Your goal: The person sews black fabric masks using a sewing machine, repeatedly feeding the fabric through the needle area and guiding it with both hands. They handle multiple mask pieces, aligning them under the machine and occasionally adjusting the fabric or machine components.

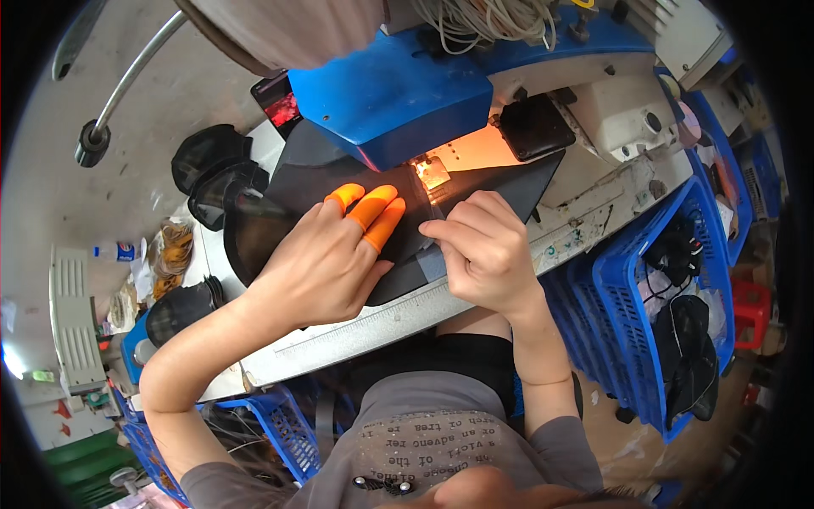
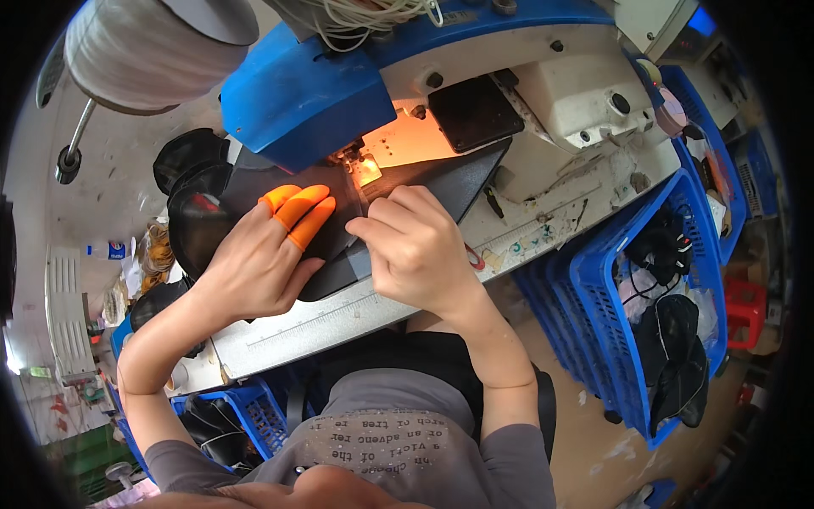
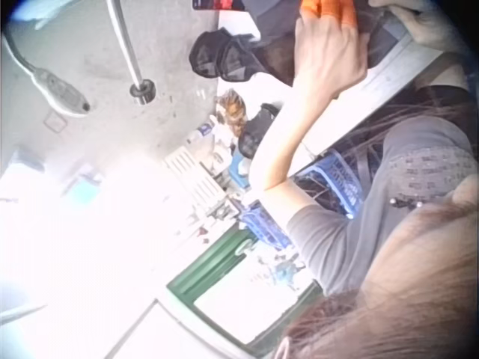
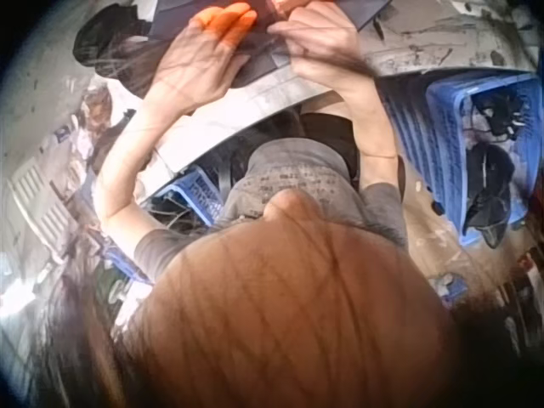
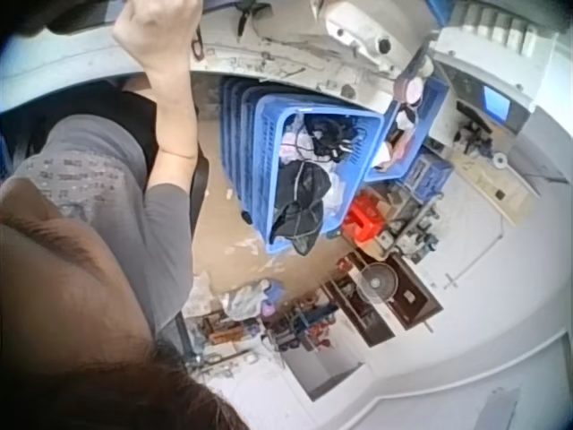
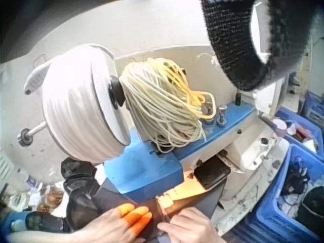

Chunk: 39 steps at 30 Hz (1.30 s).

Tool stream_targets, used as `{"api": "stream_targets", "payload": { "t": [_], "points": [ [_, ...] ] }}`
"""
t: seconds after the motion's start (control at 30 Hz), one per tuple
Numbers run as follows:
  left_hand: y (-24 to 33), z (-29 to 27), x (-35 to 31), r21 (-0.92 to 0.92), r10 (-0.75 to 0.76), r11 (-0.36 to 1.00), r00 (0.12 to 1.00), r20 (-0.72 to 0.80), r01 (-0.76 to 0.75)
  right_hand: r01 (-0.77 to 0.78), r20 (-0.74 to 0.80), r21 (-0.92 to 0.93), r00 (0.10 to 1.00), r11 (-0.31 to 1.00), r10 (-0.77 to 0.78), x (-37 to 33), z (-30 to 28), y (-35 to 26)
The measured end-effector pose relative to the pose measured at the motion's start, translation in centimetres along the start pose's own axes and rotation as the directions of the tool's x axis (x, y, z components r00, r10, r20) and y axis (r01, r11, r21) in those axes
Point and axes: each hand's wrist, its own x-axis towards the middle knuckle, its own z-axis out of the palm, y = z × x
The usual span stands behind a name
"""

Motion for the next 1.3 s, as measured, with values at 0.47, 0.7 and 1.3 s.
{"api": "stream_targets", "payload": {
  "t": [0.47, 0.7, 1.3],
  "points": [
    [-1.5, 1.3, 0.3, 0.118, 0.054, 0.992, 0.993, -0.104, -0.041, -0.027, -0.020, -0.056, 0.999, 0.998, 0.026, 0.2, 0.1, -0.2],
    [-2.9, 1.6, 1.4, 0.147, 0.031, 0.989, 0.986, -0.162, -0.007, -0.053, -0.026, -0.061, 0.998, 0.997, 0.052, 0.1, 0.4, -0.3],
    [-4.4, 1.6, 2.0, 0.255, 0.014, 0.966, 0.974, -0.228, 0.045, -0.105, -0.115, -0.019, 0.988, 0.994, 0.102, -0.3, -0.9, 0.4]
  ]
}}
